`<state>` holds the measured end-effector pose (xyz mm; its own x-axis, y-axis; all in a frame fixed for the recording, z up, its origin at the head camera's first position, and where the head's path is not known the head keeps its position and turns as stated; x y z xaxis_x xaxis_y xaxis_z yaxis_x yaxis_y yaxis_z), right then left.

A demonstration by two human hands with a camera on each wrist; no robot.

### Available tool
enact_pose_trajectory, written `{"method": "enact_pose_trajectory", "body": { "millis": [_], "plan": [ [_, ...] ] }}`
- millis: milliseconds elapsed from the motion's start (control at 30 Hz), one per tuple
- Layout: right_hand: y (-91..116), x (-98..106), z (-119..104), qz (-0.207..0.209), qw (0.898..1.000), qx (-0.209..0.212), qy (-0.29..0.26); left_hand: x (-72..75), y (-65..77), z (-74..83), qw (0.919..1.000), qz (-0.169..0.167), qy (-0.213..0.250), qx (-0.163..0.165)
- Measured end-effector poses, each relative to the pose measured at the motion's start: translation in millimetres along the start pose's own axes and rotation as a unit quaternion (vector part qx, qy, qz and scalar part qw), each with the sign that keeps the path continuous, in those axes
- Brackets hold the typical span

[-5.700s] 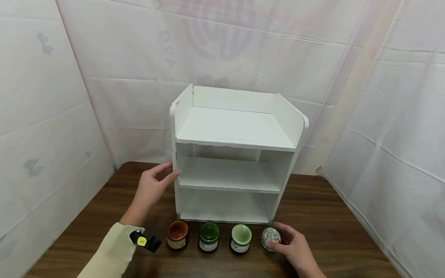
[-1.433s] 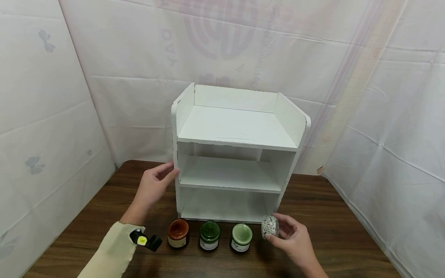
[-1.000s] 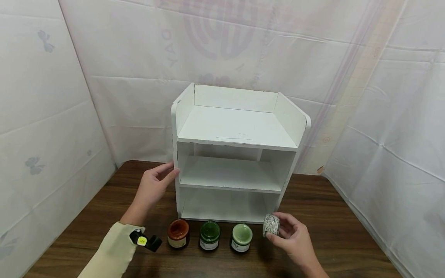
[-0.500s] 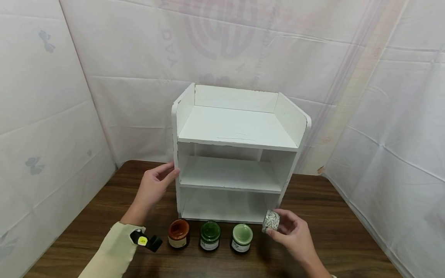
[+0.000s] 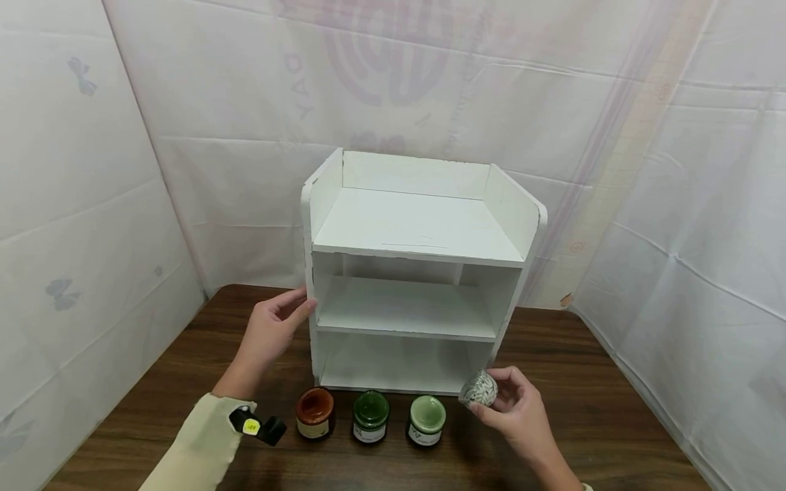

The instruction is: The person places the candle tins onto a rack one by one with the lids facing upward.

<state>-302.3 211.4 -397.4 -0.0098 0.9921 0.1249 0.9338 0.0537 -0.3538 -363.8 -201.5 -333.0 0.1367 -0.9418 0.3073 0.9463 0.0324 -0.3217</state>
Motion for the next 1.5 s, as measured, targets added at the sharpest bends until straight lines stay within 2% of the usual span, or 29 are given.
{"method": "enact_pose_trajectory", "body": {
  "millis": [233, 500, 1100, 1500],
  "plan": [
    [0.2, 1.4, 1.9, 0.003, 1.0, -0.003, -0.021, 0.0, -0.2, -0.6, 1.0, 0.001, 0.001, 0.001],
    [0.8, 3.6, -3.9, 0.011, 1.0, -0.002, -0.004, 0.3, 0.5, 0.4, 1.0, 0.004, -0.008, -0.003],
    [-2.0, -2.7, -11.9, -0.031, 0.999, 0.025, -0.035, -0.1, 0.7, 0.0, 0.9999, 0.0, -0.006, -0.009],
    [-2.5, -7.0, -11.6, -0.035, 0.998, 0.025, -0.054, 0.1, 0.4, -1.2, 0.9999, -0.001, -0.004, -0.011]
  ]
}}
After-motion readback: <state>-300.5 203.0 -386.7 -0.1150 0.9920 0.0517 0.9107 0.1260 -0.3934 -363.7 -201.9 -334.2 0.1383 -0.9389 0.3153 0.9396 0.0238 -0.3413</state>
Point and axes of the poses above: each hand's wrist, its own y-axis away from the middle knuckle, its own x-axis out of the back of the hand, z = x × y, the point moved 10 cm from there along -y, towards the middle knuckle, and after that the axes turned 2 degrees about y, right-handed, at the moved point
